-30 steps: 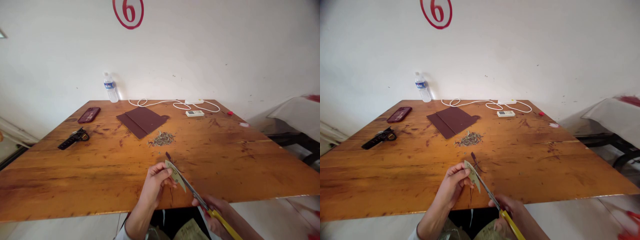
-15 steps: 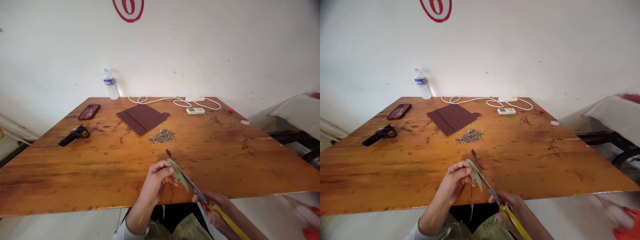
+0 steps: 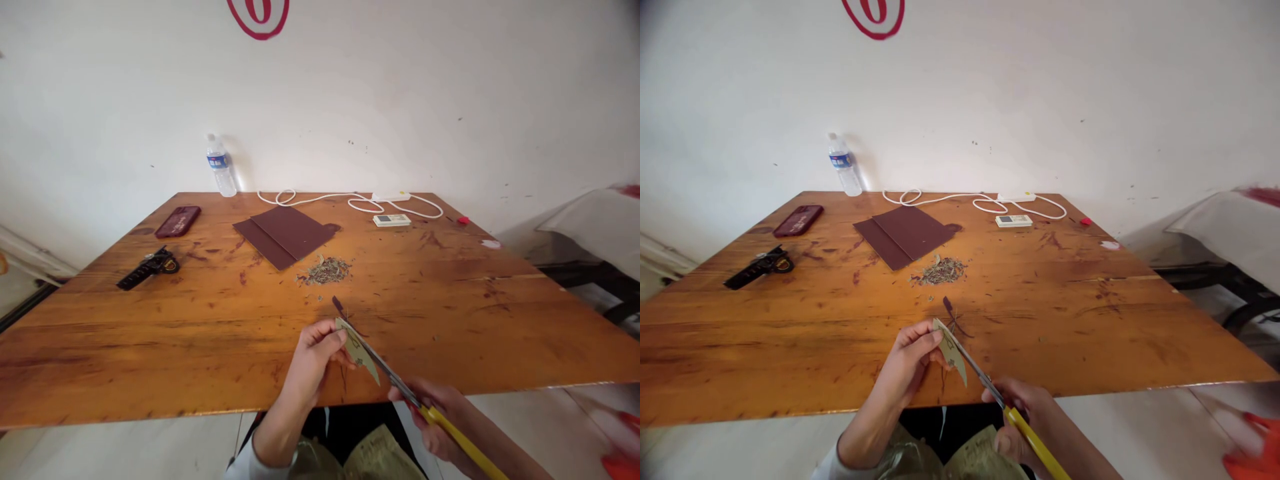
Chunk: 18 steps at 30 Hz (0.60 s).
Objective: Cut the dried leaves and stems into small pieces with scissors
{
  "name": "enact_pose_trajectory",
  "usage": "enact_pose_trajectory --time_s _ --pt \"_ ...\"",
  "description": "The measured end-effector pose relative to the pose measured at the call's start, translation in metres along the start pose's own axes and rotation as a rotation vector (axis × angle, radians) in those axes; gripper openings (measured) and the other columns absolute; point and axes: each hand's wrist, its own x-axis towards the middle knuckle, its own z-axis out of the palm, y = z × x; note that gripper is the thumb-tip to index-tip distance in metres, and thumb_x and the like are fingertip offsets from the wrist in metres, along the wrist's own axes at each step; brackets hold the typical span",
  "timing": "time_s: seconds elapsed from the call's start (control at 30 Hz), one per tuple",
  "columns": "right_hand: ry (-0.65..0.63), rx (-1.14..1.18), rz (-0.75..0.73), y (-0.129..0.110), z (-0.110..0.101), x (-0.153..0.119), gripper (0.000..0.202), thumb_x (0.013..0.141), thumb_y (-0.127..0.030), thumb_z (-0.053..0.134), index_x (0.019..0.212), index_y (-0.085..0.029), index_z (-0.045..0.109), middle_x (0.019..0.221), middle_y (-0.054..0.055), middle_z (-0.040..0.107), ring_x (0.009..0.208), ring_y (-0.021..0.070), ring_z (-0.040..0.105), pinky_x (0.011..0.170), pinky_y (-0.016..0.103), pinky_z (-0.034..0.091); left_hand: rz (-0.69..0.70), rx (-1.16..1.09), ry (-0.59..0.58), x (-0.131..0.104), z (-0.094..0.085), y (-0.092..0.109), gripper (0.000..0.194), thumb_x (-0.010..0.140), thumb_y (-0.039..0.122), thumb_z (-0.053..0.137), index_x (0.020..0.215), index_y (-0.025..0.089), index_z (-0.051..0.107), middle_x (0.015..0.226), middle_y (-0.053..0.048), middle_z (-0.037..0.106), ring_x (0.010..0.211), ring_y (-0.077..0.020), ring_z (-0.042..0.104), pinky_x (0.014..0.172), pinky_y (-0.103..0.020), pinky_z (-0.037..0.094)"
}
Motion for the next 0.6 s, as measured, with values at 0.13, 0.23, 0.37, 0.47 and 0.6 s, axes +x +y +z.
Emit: enact_pose_trajectory --time_s 0.13,0.23,0.37,0.47,0.6 --pt "-0.004 0.024 0.0 0.009 -0.001 0.0 0.069 0.061 -0.08 0.066 0.098 -0.022 0.07 0.056 -0.005 0.036 0.049 0.0118 0.028 0.043 0.025 0.023 0.013 0.064 -0.039 0.0 -0.002 -0.001 0.021 0.07 0.03 0.075 0.061 0.013 0.068 0.053 -0.001 0.062 0.045 -0.0094 0.056 0.048 -0.021 0.052" --pt "0.012 -0.02 -0.03 0.004 -0.006 -0.001 0.064 0.063 -0.075 0.07 0.095 -0.02 0.07 0.059 -0.004 0.042 0.052 0.0123 0.032 0.046 0.025 0.026 0.006 0.072 -0.048 0.0 -0.003 -0.002 0.021 0.07 0.03 0.074 0.06 0.013 0.067 0.052 -0.001 0.061 0.045 -0.0097 0.056 0.049 -0.021 0.051" --pt "0.015 -0.019 -0.023 -0.013 -0.008 -0.002 0.057 0.067 -0.072 0.07 0.089 -0.019 0.069 0.058 -0.004 0.042 0.052 0.012 0.032 0.046 0.025 0.027 -0.012 0.043 -0.049 0.0 -0.002 -0.001 0.021 0.07 0.03 0.074 0.059 0.014 0.066 0.053 0.0 0.061 0.045 -0.0097 0.055 0.048 -0.022 0.051" --pt "-0.028 0.038 0.015 -0.026 -0.008 -0.002 0.058 0.069 -0.074 0.067 0.089 -0.02 0.068 0.058 -0.005 0.038 0.051 0.0105 0.028 0.045 0.024 0.025 -0.029 0.019 -0.047 -0.001 0.0 0.0 0.021 0.069 0.03 0.075 0.059 0.014 0.065 0.053 0.0 0.06 0.044 -0.0095 0.054 0.046 -0.022 0.049" --pt "-0.059 0.071 0.009 -0.044 -0.011 -0.003 0.063 0.071 -0.079 0.06 0.088 -0.02 0.068 0.06 -0.006 0.032 0.052 0.0099 0.023 0.046 0.024 0.022 -0.055 -0.014 -0.042 -0.001 0.0 0.001 0.02 0.067 0.028 0.075 0.058 0.015 0.063 0.05 0.001 0.058 0.041 -0.009 0.052 0.045 -0.021 0.047"
